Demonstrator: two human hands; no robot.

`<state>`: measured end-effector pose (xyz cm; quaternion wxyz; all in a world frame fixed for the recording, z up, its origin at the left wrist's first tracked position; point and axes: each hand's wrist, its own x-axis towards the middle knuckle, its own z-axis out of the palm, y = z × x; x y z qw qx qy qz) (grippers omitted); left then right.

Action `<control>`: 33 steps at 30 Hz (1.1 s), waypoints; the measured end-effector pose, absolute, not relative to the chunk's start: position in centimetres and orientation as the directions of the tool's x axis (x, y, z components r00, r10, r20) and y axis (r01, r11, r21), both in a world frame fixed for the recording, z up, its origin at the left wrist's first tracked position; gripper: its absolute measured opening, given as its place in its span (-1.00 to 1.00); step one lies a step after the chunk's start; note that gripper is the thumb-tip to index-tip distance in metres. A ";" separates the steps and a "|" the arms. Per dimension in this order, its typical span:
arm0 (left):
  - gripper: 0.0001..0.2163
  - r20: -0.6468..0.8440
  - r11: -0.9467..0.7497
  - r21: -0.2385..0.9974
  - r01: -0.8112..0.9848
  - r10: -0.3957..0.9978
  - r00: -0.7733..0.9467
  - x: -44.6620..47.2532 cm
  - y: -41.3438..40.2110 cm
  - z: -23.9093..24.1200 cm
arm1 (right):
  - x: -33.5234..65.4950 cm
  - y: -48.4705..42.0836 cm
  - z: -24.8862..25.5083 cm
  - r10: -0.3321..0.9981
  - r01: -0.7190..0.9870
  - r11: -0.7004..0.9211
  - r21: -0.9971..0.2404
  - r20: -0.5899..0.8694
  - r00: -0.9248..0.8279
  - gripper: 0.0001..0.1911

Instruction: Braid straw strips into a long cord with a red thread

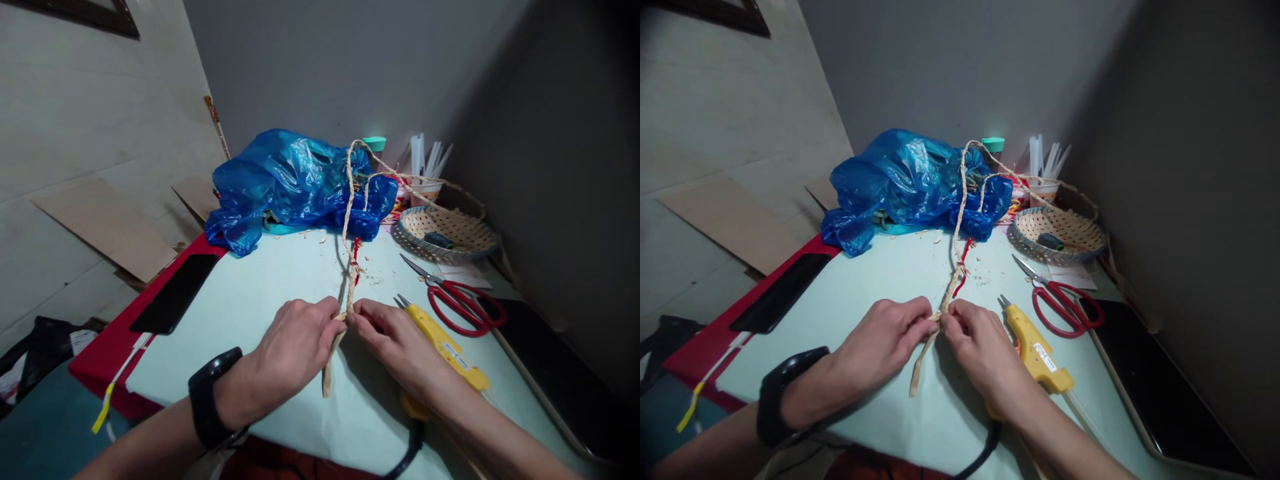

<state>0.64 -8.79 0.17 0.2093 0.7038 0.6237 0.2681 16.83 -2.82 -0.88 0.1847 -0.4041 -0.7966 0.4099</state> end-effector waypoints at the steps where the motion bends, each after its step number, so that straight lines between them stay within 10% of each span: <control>1: -0.77 0.134 -0.139 0.581 0.802 0.988 0.075 0.6 -8.9 0.4 | 16.8 -2.9 -0.8 0.804 0.514 0.363 -0.777 -0.018 -0.595 -0.67; 14: -0.67 0.124 -0.365 0.015 0.931 0.924 0.361 6.2 -11.5 -2.1 | 17.5 -2.7 -0.9 0.691 0.209 -0.168 -0.963 -0.266 -0.672 -0.64; 18: -0.81 0.154 -0.375 0.380 0.846 0.927 0.341 4.3 -10.4 -0.1 | 17.4 -2.7 -0.3 0.724 0.171 -0.120 -0.978 -0.204 -0.659 -0.69; 21: -0.78 0.193 -0.136 0.662 0.737 0.981 0.007 2.3 -8.6 1.5 | 17.5 -2.8 0.0 0.749 0.149 -0.022 -0.989 -0.115 -0.652 -0.65; 24: -0.85 -0.089 0.046 0.972 0.229 0.980 0.178 1.2 -6.8 1.2 | 17.6 -2.8 0.0 0.739 0.168 0.000 -0.986 -0.113 -0.664 -0.61; 27: -0.82 -0.246 0.318 0.942 -0.109 0.872 0.424 1.0 -5.8 0.0 | 17.9 -2.7 -0.2 0.712 0.215 0.060 -0.975 -0.109 -0.693 -0.63; 33: -0.77 -0.258 0.307 0.947 -0.097 0.903 0.342 1.3 -6.1 -0.6 | 18.7 -2.5 0.6 0.710 0.486 0.390 -0.782 -0.081 -0.700 -0.75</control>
